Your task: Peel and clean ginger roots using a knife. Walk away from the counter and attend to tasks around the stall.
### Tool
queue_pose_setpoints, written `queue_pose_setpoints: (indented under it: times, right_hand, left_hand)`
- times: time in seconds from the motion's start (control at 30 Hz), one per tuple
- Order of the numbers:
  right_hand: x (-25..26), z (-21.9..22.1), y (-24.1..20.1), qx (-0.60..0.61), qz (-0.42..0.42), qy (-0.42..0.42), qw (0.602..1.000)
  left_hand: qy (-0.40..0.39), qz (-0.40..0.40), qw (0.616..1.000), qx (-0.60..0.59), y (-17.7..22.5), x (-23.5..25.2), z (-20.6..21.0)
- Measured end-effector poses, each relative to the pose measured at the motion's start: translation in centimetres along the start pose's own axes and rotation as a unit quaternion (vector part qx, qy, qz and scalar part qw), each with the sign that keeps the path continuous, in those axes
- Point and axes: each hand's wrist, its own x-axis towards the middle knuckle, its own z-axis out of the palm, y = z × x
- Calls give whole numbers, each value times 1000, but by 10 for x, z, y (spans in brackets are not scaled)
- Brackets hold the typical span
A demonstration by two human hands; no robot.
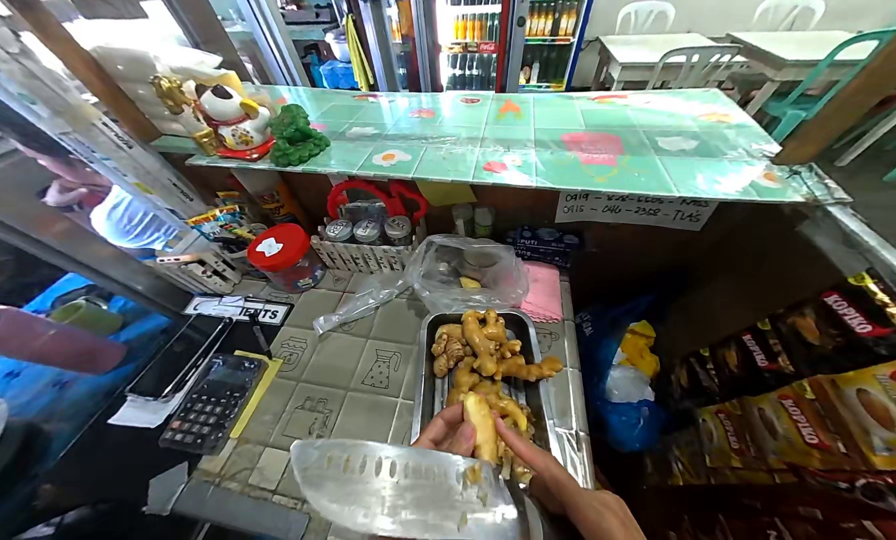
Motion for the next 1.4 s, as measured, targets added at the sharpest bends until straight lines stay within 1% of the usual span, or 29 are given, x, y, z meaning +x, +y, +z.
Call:
queue_pose_setpoints:
  times: [0.1, 0.23, 0.33, 0.43, 0.53, 0.6, 0.67, 0.77, 0.87, 0.9, 1.0, 1.07, 1.1, 1.2, 1.4]
  right_hand:
    - [1, -3, 3, 23, 6, -10, 1000]
    - [2, -6, -3, 32, 14, -39, 999]
    - [2, -7, -3, 18, 11, -22, 1000]
    - [2, -6, -2, 2, 10, -10, 1000]
    - [2, -3, 0, -17, 8, 12, 1000]
    - [3, -4, 2, -13, 8, 16, 1000]
    - [4, -5, 3, 4, 8, 9, 1000]
    - [4, -6, 3, 19, 8, 0, 1000]
    - [3, -9, 2, 10, 4, -20, 1000]
    - [3, -10, 3, 5, 1, -23, 1000]
    - [3, -9, 3, -3, -10, -8, 1000]
    - [4, -8, 4, -8, -16, 4, 1000]
    - [4, -8, 4, -8, -19, 6, 1000]
    - [4, -7, 6, -16, -21, 8, 1000]
    - [7, -7, 11, -22, -29, 9, 999]
  left_hand:
    - [-8, 5, 1000, -11, 2, -3, 0]
    - [8, 8, 1000, 22, 3, 0, 4]
    - [-4, 4, 1000, 13, 4, -1, 5]
    - [-4, 2, 1000, -16, 3, -3, 4]
    - [15, -3, 998, -68, -2, -7, 3]
    - [22, -11, 992, -125, -6, -11, 0]
    - [19, -12, 990, -142, -7, -12, -1]
    - [1, 1, 994, -112, -6, -9, 0]
    - [-20, 5, 999, -37, -2, -7, 4]
    - [-16, 0, 1000, -23, -1, -7, 7]
    - [23, -5, 998, -58, -2, 0, 13]
    - [3, 4, 994, -107, -9, -7, 4]
    - [-5, -1, 994, -108, -8, -11, 3]
    - [36, -15, 995, -87, -4, -13, 8]
    - [8, -16, 992, -125, -4, -15, 3]
